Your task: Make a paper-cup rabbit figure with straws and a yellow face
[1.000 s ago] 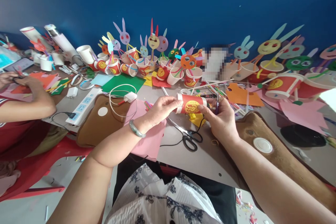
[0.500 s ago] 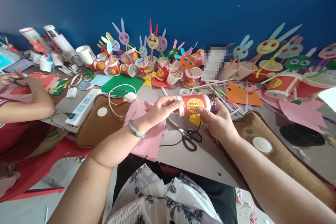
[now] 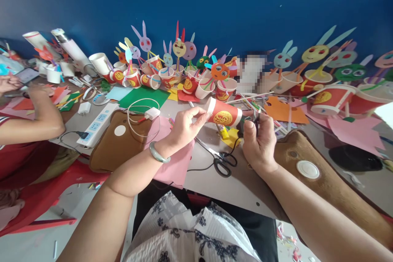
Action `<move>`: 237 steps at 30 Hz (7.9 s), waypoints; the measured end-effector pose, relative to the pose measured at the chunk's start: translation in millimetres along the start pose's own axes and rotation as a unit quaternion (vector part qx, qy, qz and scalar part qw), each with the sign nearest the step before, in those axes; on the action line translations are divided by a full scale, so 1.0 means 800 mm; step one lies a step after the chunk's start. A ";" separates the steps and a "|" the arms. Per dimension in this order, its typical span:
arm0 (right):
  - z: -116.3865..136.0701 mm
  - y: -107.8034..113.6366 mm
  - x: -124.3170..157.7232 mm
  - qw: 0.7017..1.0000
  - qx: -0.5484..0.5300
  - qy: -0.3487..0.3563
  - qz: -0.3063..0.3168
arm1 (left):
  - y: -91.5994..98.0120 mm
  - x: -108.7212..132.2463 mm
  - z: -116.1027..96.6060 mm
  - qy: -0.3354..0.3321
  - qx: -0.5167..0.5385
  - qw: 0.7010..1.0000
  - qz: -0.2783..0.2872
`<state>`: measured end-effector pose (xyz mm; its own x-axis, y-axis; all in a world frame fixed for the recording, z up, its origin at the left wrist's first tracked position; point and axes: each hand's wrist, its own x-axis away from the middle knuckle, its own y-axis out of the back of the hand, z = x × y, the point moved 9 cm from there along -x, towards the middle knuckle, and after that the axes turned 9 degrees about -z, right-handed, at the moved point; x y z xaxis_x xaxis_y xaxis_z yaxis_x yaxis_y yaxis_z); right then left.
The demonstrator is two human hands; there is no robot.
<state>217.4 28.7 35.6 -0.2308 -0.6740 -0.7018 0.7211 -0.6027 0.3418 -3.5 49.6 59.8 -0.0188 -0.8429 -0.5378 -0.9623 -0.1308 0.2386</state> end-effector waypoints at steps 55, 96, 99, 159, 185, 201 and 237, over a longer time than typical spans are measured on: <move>0.021 -0.052 0.026 0.948 -0.005 -0.053 0.314 | -0.027 0.012 -0.005 -0.035 0.009 0.998 0.053; 0.040 -0.029 0.019 0.955 0.190 0.136 0.182 | -0.021 0.015 0.014 0.062 0.102 0.993 0.012; 0.040 -0.030 0.019 0.953 0.199 0.137 0.180 | -0.025 0.018 0.013 0.066 0.107 0.992 0.020; 0.059 -0.033 0.016 0.951 0.079 0.157 0.255 | -0.031 0.010 0.032 0.226 0.241 0.937 0.110; 0.057 -0.036 0.020 0.948 -0.010 0.113 0.297 | -0.043 0.014 0.034 0.275 0.296 0.900 0.165; 0.005 -0.066 0.033 0.879 -0.264 -0.248 0.310 | -0.028 0.005 -0.001 0.028 0.104 0.987 0.121; -0.007 -0.068 0.040 0.831 -0.358 -0.340 0.256 | -0.039 0.014 0.019 0.069 0.125 0.980 0.141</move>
<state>174.3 42.6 -8.9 0.0862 -0.9961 0.0203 0.9861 0.0824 -0.1445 22.5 52.0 34.1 -0.2733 -0.8916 -0.3611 -0.9608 0.2347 0.1477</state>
